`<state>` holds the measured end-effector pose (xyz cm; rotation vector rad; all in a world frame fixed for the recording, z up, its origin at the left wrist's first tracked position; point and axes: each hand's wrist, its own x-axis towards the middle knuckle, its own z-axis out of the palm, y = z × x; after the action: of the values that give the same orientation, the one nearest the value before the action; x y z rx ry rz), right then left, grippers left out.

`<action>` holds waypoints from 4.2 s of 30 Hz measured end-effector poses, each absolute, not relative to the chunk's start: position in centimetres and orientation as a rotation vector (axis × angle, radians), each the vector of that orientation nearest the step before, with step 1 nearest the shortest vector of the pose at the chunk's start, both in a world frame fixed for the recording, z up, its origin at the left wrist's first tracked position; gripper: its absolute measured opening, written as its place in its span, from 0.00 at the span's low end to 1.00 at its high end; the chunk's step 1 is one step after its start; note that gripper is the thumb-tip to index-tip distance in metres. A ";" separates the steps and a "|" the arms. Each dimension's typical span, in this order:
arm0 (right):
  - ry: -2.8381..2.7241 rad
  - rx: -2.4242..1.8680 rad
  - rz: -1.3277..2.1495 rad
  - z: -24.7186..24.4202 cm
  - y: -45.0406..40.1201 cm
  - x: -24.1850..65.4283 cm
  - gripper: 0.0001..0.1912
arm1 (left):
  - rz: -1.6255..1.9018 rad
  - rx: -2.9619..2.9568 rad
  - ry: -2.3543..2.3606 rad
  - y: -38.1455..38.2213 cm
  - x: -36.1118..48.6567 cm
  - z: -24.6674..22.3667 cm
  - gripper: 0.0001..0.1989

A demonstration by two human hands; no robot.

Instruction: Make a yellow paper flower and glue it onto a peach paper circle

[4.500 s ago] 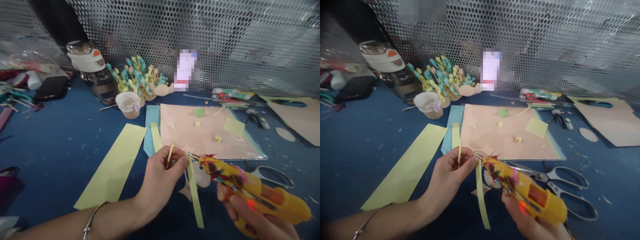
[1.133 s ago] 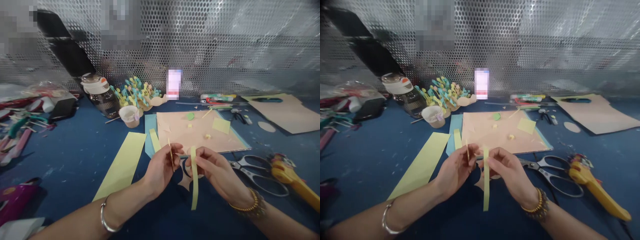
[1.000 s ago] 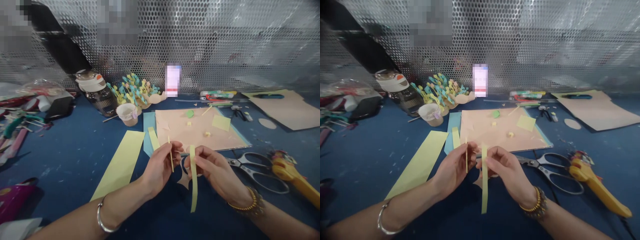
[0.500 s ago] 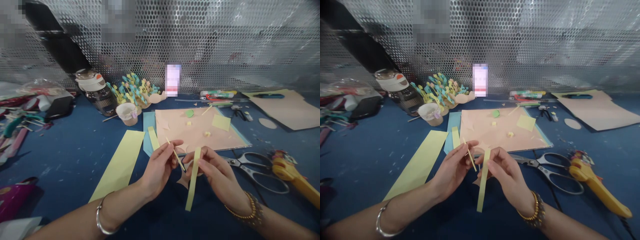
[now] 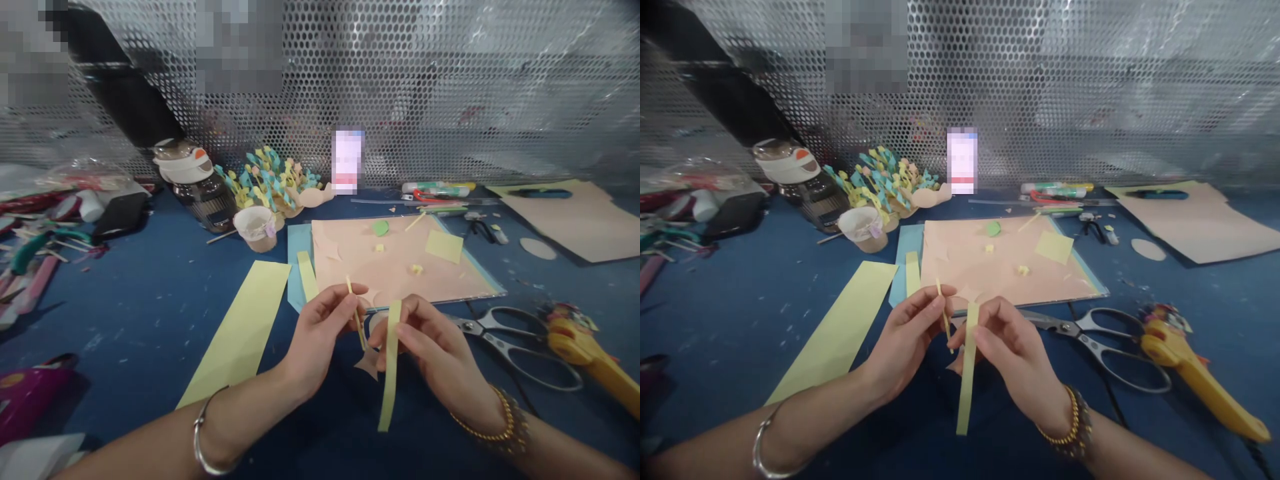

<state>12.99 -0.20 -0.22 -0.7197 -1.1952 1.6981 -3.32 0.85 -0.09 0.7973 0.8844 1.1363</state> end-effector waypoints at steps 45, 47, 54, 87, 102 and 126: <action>-1.176 -1.138 1.471 0.9 0.9 13.3 0.07 | 1.041 0.926 0.817 0.3 -3.0 0.0 0.10; -1.205 -1.150 1.453 0.9 1.0 13.3 0.08 | 1.033 0.931 0.811 0.3 -3.0 -0.1 0.10; -1.306 -1.188 1.418 1.3 0.9 13.3 0.09 | 0.981 0.923 0.849 0.1 -2.9 0.0 0.10; -1.376 -1.183 1.368 1.3 0.8 13.2 0.09 | 0.965 0.950 0.855 0.1 -2.8 -0.2 0.07; -1.332 -1.202 1.364 1.3 0.7 13.0 0.06 | 1.004 0.953 0.820 0.2 -2.7 -0.4 0.07; -1.284 -1.193 1.399 1.6 0.6 12.8 0.05 | 1.011 1.000 0.843 0.2 -2.7 -0.3 0.07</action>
<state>12.77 0.61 1.63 -1.1926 -1.2836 1.3990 -2.70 0.24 -0.31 0.9999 0.8431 1.0112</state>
